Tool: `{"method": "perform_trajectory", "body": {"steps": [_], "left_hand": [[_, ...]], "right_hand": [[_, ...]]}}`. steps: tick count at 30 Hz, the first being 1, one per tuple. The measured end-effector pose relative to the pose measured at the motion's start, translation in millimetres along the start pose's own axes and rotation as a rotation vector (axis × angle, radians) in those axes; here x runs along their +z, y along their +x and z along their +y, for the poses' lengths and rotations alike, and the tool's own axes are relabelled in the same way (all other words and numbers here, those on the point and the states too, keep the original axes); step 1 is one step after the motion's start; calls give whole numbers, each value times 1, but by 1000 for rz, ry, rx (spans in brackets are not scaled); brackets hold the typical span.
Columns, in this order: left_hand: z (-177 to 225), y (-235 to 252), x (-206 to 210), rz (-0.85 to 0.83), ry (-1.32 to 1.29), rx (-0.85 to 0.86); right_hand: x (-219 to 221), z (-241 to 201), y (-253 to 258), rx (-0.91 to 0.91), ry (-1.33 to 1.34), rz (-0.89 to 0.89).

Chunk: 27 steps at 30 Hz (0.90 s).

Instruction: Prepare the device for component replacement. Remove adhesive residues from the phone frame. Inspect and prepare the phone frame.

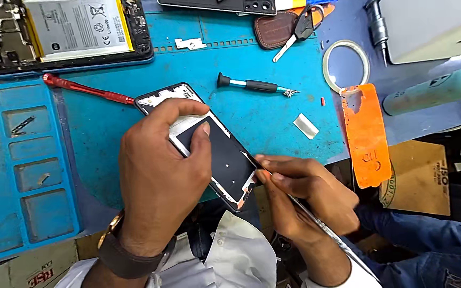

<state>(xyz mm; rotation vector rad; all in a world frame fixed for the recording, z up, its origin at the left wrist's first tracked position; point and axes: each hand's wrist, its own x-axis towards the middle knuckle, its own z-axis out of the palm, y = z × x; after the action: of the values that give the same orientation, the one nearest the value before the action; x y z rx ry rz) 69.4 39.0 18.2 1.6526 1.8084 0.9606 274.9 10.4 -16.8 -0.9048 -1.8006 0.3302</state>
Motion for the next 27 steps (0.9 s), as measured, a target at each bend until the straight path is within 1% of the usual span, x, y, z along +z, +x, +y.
{"method": "perform_trajectory", "body": {"steps": [2, 5, 8, 14, 17, 27], "left_hand": [[0, 0, 0, 5, -11, 8], [1, 0, 1, 25, 7, 6], [1, 0, 1, 25, 27, 2], [1, 0, 2, 20, -4, 7], [-2, 3, 4, 40, -6, 13], [-2, 3, 3, 36, 26, 15]], "right_hand": [[3, 3, 4, -28, 38, -10], [-9, -1, 0, 20, 15, -45], [-19, -3, -11, 47, -6, -25], [-6, 0, -7, 35, 9, 30], [-5, 2, -7, 54, 79, 59], [-5, 2, -8, 65, 85, 63]]}}
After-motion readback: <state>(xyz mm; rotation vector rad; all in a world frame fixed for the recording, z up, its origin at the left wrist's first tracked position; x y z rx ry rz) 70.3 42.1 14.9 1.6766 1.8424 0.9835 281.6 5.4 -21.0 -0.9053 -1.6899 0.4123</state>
